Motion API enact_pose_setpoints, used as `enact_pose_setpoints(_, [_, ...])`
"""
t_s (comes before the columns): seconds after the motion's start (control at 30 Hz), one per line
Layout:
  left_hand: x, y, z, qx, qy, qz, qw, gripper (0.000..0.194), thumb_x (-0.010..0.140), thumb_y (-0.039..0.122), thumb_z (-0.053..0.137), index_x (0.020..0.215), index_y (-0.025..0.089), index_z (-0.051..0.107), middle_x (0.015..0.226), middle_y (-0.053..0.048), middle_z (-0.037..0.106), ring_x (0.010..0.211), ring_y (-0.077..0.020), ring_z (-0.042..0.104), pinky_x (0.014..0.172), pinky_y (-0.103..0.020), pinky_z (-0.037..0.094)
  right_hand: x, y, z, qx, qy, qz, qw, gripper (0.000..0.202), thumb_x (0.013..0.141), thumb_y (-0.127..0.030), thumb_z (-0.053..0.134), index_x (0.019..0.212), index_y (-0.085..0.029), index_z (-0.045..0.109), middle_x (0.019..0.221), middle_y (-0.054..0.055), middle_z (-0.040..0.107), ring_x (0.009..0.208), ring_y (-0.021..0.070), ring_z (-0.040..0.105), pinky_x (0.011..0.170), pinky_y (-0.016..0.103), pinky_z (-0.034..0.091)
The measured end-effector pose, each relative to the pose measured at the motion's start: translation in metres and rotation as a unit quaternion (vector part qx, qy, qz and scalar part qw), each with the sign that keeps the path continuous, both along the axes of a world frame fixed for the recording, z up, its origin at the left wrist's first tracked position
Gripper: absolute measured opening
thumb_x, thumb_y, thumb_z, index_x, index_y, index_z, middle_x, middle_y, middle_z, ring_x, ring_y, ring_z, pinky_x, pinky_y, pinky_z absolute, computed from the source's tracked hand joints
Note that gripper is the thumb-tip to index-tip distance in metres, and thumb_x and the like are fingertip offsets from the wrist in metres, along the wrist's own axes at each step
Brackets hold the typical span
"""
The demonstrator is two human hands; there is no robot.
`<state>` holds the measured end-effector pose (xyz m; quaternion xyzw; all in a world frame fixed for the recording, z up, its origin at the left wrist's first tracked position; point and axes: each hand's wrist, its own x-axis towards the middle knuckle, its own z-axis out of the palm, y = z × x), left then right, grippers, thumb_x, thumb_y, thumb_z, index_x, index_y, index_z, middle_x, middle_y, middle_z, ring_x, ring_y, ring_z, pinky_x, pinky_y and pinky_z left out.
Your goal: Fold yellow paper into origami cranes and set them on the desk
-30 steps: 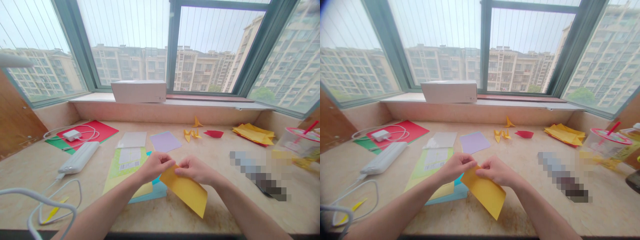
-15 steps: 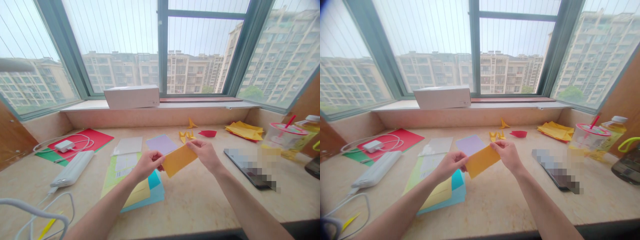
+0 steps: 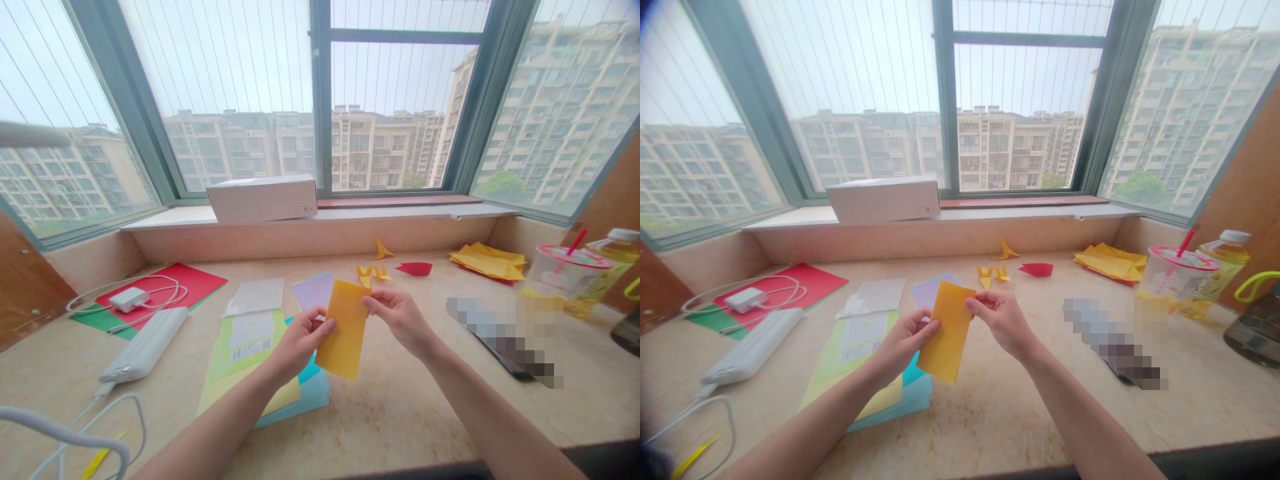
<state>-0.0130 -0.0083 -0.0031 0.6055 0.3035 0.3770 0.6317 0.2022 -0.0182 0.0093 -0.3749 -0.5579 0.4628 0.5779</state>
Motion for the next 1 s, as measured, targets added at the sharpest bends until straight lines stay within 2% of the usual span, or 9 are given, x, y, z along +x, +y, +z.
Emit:
enact_pose_setpoints(0.13, [0.005,-0.005,0.0,0.011,-0.034,-0.056,0.998,0.037,0.083,0.046,0.069,0.106,0.016,0.062,0.088,-0.009,0.075,0.077,-0.0208,0.07,0.071,-0.029,0.052,-0.002,-0.004,-0.001,-0.001,-0.009,0.003,1.0,0.026,0.076,-0.043,0.077,0.083,-0.019,0.075,0.084,0.005,0.076,0.076,0.0183,0.068,0.073,0.03,0.053])
enact_pose_setpoints(0.27, [0.005,-0.007,0.003,0.055,-0.047,-0.007,0.997,0.037,0.086,0.044,0.066,0.108,0.014,0.067,0.097,-0.011,0.075,0.086,-0.0237,0.07,0.078,-0.032,0.052,-0.007,-0.009,-0.001,-0.008,-0.096,0.049,0.994,0.026,0.079,-0.042,0.073,0.082,-0.017,0.076,0.08,0.006,0.076,0.073,0.0178,0.066,0.07,0.029,0.051])
enact_pose_setpoints(0.47, [0.004,-0.008,0.005,0.06,-0.021,0.046,0.997,0.036,0.085,0.045,0.065,0.1,0.013,0.073,0.091,-0.009,0.076,0.082,-0.0245,0.07,0.078,-0.033,0.053,-0.012,-0.014,0.0,0.014,-0.156,0.041,0.987,0.027,0.085,-0.043,0.066,0.083,-0.018,0.076,0.08,0.005,0.074,0.074,0.0185,0.064,0.071,0.03,0.05])
enact_pose_setpoints(0.67, [0.006,-0.009,0.006,0.058,-0.011,0.059,0.997,0.039,0.083,0.048,0.066,0.1,0.013,0.073,0.093,-0.01,0.076,0.086,-0.0262,0.069,0.08,-0.035,0.053,-0.011,-0.014,0.001,0.011,-0.159,0.04,0.986,0.033,0.085,-0.048,0.063,0.084,-0.019,0.076,0.08,0.006,0.073,0.076,0.0201,0.064,0.071,0.031,0.05])
enact_pose_setpoints(0.8, [0.006,-0.009,0.005,0.052,-0.017,0.065,0.996,0.039,0.082,0.049,0.067,0.097,0.014,0.073,0.091,-0.008,0.075,0.083,-0.0241,0.069,0.081,-0.034,0.052,-0.012,-0.014,-0.002,0.009,-0.143,0.047,0.989,0.03,0.086,-0.045,0.064,0.083,-0.019,0.076,0.078,0.005,0.073,0.075,0.0193,0.065,0.071,0.03,0.05])
enact_pose_setpoints(1.0, [0.006,-0.009,0.003,0.029,0.0,0.084,0.996,0.044,0.082,0.055,0.064,0.091,0.012,0.071,0.082,-0.008,0.072,0.073,-0.0203,0.065,0.068,-0.029,0.05,-0.013,-0.01,-0.007,-0.012,-0.084,0.025,0.996,0.031,0.085,-0.046,0.065,0.09,-0.018,0.076,0.084,0.007,0.075,0.08,0.0214,0.069,0.077,0.034,0.053])
